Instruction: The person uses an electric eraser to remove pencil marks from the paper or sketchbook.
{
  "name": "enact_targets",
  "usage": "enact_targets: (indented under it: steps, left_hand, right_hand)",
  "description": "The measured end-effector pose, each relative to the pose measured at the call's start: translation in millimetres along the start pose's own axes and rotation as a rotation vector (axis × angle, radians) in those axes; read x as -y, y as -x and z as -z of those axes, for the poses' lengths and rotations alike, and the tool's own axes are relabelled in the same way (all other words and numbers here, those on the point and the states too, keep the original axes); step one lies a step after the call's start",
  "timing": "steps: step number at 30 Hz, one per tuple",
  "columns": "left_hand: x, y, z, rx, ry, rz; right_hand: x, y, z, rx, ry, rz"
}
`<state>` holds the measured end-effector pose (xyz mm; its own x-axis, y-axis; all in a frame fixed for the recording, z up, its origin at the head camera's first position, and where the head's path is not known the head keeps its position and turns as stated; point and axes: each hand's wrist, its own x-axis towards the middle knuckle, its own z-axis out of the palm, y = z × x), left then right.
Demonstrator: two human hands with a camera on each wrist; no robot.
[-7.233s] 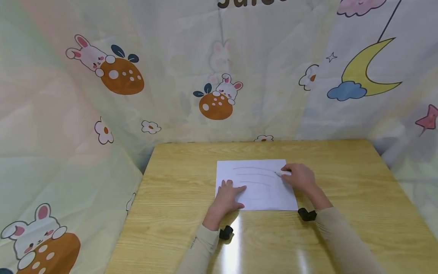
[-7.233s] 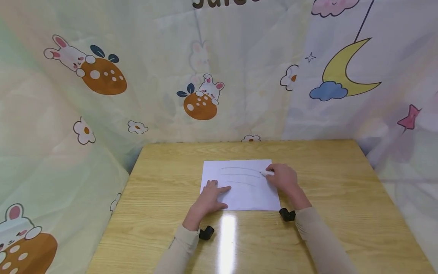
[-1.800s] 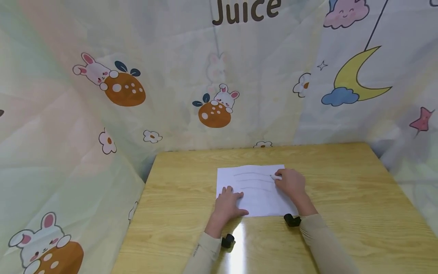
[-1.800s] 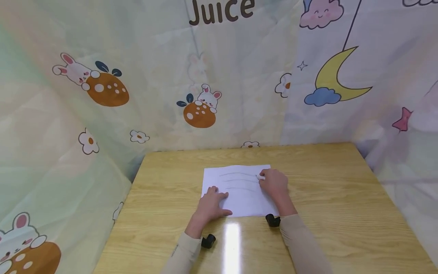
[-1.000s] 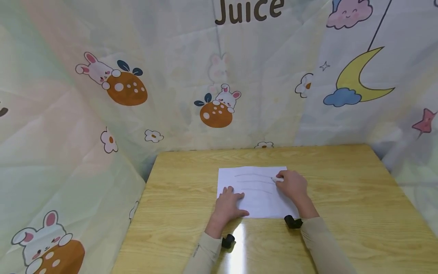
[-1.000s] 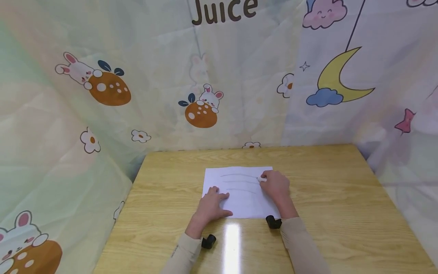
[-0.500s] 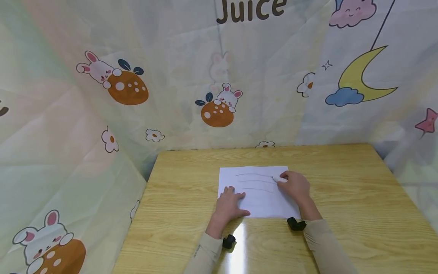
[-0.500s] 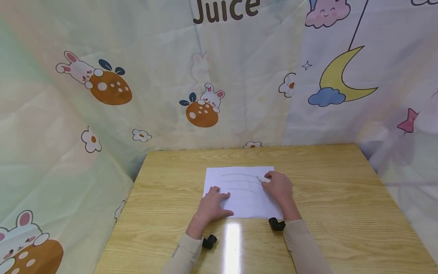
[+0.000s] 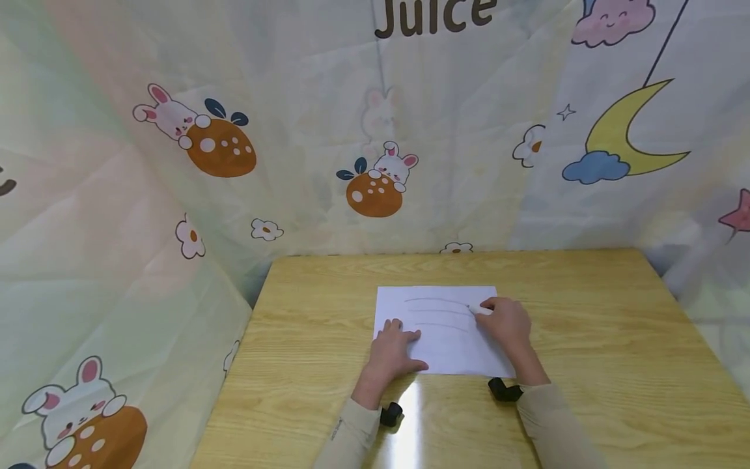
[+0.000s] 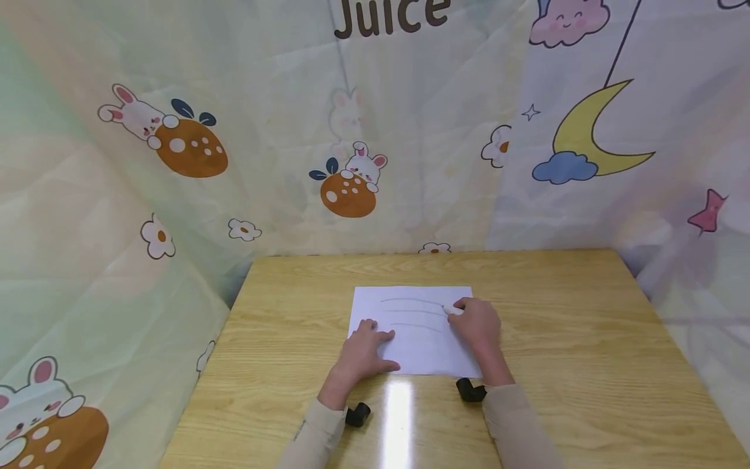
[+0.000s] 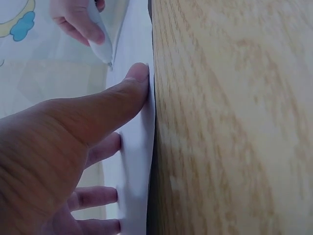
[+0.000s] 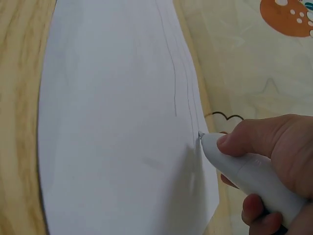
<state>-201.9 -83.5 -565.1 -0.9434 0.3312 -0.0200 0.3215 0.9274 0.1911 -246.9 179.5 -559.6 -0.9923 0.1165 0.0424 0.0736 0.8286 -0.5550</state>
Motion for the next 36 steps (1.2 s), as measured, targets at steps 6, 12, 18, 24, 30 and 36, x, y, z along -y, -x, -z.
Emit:
enact_targets:
  steps: [6,12,18,24,30,36]
  left_hand:
    - [-1.5,1.1,-0.5,0.01,0.002,0.002]
    - [-1.1,0.5,-1.0,0.019,0.006,-0.002]
    - [-1.0,-1.0,1.5,0.001,0.015,-0.001]
    - [-0.8,-1.0,2.1,0.01,0.007,-0.002]
    - [-1.0,-1.4,2.1,0.02,0.005,0.002]
    - [-2.2,1.3,-0.6,0.015,-0.002,-0.009]
  right_hand:
    - [0.6,-0.9,2.9,0.006,0.01,0.015]
    - [3.9,1.1,6.4,0.029,0.059,0.022]
    - [11.3,-3.7,8.3,0.033,0.064,0.032]
    - [11.4,-1.6,12.8,0.049,0.06,0.009]
    - [9.6,-1.9,14.5,0.064,0.076,0.002]
    - [9.1,-1.3,10.7,0.041,0.081,0.019]
